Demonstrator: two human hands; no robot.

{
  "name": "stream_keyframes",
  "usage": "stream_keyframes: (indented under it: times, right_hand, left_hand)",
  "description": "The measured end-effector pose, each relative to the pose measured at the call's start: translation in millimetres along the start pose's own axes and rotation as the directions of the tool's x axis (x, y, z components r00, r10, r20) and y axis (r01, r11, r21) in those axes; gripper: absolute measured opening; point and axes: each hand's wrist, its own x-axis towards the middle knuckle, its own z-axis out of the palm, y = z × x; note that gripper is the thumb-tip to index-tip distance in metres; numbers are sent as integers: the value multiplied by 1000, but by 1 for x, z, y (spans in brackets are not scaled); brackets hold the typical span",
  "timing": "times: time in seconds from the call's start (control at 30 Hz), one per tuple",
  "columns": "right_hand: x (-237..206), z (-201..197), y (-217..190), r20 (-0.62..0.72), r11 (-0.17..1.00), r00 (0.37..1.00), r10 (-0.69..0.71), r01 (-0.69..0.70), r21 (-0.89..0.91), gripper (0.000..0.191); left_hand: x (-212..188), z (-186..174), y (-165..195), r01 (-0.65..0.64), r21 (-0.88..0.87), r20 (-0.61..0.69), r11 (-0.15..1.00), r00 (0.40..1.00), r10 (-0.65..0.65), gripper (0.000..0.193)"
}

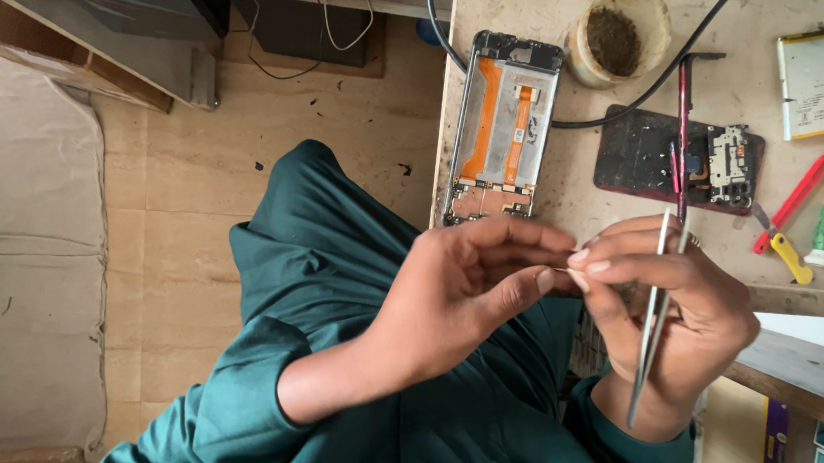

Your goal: The person sits at a workbench repairing a disassembled mobile phone. They handle the phone frame, set it on the bench, and spend most of the episode using tweezers to work on a small component held between their fingers, at one point reaching toward a shelf before resuming the tweezer work.

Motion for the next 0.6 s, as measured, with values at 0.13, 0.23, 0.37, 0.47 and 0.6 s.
stream_keyframes:
  times: [0.13,0.23,0.37,0.47,0.6]
  right_hand:
    - [-4,0,-2,-22,999,1000,0,1,41,15]
    - [-3,-1,-4,-18,999,1000,-11,12,30,15]
    - [-1,-3,-6,16,999,999,-32,32,21,17]
    - [-3,-8,-4,39,995,999,19,-22,92,18]
    - [-8,-19,5,91,973,988,123,-138,185,19]
  left_hand:
    - [-3,6,2,2,282,-124,960,992,34,23]
    - [-5,8,6,3,381,-149,925,987,58,20]
    - [-5,10,8,-32,441,-141,897,984,104,18]
    - [-3,8,11,-46,357,-103,933,991,88,17]
    - [-4,6,16,-55,533,-64,844,993,104,16]
